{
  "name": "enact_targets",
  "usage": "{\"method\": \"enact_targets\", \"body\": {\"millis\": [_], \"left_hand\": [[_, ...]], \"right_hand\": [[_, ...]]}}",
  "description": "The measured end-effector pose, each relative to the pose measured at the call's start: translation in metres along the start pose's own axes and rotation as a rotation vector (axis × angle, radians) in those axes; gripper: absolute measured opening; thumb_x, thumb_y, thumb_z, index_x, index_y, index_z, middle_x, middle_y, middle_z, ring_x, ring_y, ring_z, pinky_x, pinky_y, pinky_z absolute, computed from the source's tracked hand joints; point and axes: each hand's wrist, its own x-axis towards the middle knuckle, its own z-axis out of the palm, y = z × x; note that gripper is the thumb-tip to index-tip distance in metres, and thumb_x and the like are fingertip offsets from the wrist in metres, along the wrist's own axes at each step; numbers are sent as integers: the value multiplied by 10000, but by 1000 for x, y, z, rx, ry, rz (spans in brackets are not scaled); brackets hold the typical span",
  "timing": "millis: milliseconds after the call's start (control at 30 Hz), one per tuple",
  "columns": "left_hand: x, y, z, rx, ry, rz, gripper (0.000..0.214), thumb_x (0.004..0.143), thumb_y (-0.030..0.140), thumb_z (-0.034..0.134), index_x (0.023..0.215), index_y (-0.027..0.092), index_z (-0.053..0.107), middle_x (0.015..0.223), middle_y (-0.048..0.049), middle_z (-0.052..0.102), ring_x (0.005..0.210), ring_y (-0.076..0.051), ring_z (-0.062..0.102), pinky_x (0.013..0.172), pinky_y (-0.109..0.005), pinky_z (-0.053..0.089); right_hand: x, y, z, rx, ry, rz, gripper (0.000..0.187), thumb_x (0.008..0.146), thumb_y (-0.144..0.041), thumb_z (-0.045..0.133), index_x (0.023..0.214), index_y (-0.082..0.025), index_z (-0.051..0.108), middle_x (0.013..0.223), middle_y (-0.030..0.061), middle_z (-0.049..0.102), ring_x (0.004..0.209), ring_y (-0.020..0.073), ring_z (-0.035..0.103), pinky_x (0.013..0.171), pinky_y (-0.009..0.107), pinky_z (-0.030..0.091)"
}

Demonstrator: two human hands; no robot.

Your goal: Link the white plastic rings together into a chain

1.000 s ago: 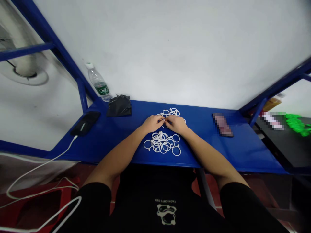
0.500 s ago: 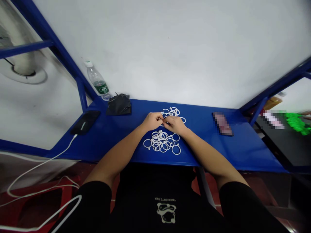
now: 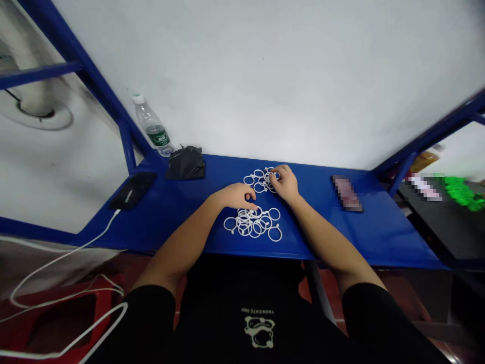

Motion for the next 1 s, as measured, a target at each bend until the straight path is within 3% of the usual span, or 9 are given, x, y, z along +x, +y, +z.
{"method": "enact_targets", "body": {"millis": [133, 300, 433, 600, 767, 1000], "left_hand": [[3, 1, 6, -15, 27, 3, 209, 852, 389, 736, 769, 201, 770, 829, -35, 756, 744, -158, 668, 696, -283, 468], [8, -5, 14, -204, 226, -36, 185, 863, 375, 750, 903, 195, 758, 816, -17, 757, 706, -143, 660, 664, -260, 474], [10, -4, 16, -229, 443, -31, 215, 867, 354, 781, 980, 177, 736, 768, -4, 724, 641, -117, 612, 625, -240, 445], [11, 0, 19, -55, 605, 43, 143, 878, 190, 752, 1019, 179, 731, 767, 14, 700, 606, -95, 576, 641, -237, 438], [11, -3, 23, 35, 638, 142, 113, 889, 150, 741, 994, 185, 758, 810, -6, 726, 694, -119, 642, 695, -244, 479], [11, -1, 24, 83, 586, 148, 67, 926, 227, 730, 969, 211, 779, 837, -10, 768, 738, -136, 694, 695, -247, 499]], "right_hand": [[-3, -7, 3, 127, -49, -123, 182, 992, -347, 618, 1053, -223, 736, 1154, 100, 714, 880, 217, 688, 742, 342, 569], [-8, -23, -1, 231, -140, -298, 250, 1057, -402, 548, 994, -239, 727, 1013, 80, 760, 916, 219, 703, 810, 357, 558], [-10, -26, -1, 255, -200, -318, 299, 1047, -474, 574, 1013, -228, 739, 890, 49, 760, 757, 181, 674, 725, 316, 524], [-10, -22, 2, 226, -131, -313, 263, 1021, -434, 589, 1014, -220, 742, 898, 59, 755, 707, 169, 642, 689, 302, 497], [-11, -21, 2, 245, -157, -308, 222, 992, -381, 593, 1034, -216, 737, 886, 53, 752, 684, 166, 633, 680, 301, 494], [-11, -28, 2, 322, -187, -222, 76, 831, -240, 610, 839, -208, 679, 752, 19, 704, 623, 151, 600, 625, 275, 461]]}}
